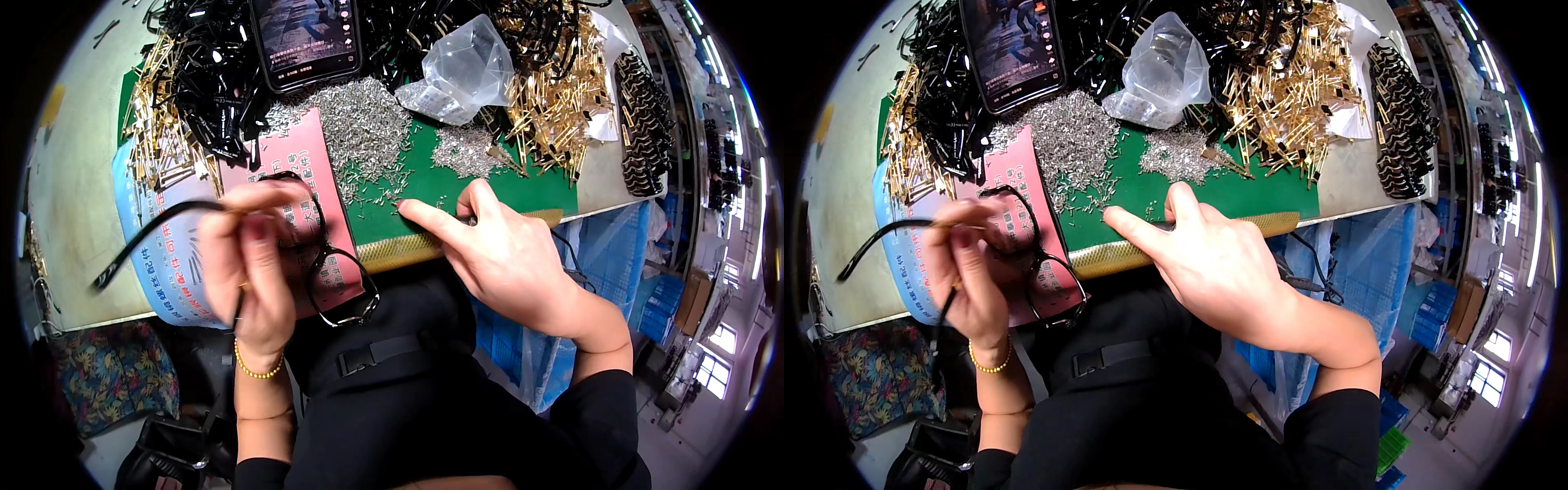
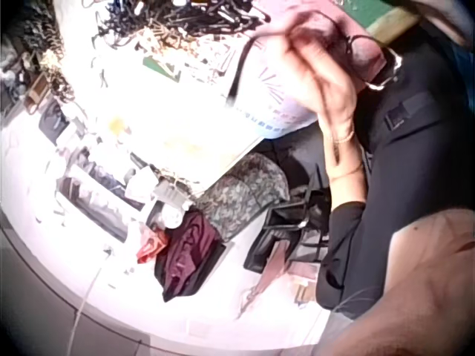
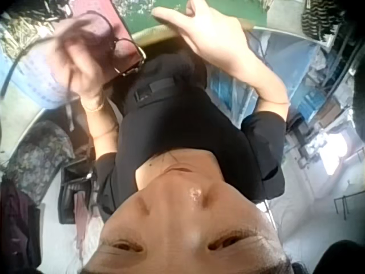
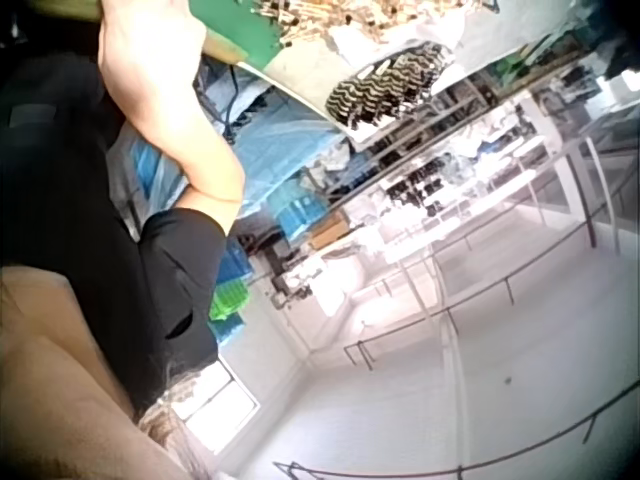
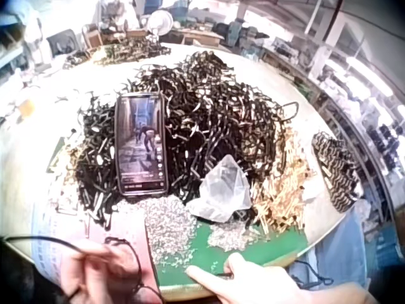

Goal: The person assembles eyeglasses by inserting small metal screws into the temples and tightening them with a wooden tool. They repeatedly pick up screws, align the temple arms, and secure the joints, then place the completed glasses on the table.

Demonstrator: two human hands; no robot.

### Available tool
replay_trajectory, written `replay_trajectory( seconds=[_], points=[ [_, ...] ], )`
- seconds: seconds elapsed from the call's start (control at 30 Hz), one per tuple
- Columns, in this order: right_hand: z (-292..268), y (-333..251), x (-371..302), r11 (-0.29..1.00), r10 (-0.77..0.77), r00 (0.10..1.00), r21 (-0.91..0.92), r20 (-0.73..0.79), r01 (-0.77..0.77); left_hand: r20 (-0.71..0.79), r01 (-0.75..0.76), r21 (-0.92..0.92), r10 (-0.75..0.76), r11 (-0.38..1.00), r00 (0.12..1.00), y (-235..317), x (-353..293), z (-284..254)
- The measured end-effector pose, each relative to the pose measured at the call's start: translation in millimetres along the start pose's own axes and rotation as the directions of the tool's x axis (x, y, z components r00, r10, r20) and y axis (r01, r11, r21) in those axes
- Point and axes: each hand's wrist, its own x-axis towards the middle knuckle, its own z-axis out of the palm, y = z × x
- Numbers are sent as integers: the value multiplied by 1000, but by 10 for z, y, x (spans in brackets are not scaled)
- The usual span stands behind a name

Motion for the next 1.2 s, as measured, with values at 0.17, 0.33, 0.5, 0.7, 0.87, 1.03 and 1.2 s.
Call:
replay_trajectory(
  seconds=[0.17,0.33,0.5,0.7,0.87,1.03,1.2],
  points=[
    [18,10,41,999,-25,1000,-34,-14,24,-338,170,-9,-163,985,927,78,-28,-65],
    [49,-11,51,1000,-8,998,-3,-70,8,-289,275,-104,-294,956,911,70,63,-93],
    [37,-70,80,998,23,999,-57,-33,-25,-180,354,-106,-368,929,912,25,234,-79],
    [-90,-80,80,995,-30,997,101,69,23,132,519,-9,-513,855,848,154,90,-130],
    [-105,-228,205,970,-211,975,142,75,199,185,475,-31,-462,879,867,135,40,-142],
    [-28,-193,308,960,-280,955,43,94,277,194,473,34,-470,880,861,166,54,-123],
    [8,-174,348,954,-299,952,26,62,298,175,374,167,-401,912,899,131,-3,-94]
  ],
)
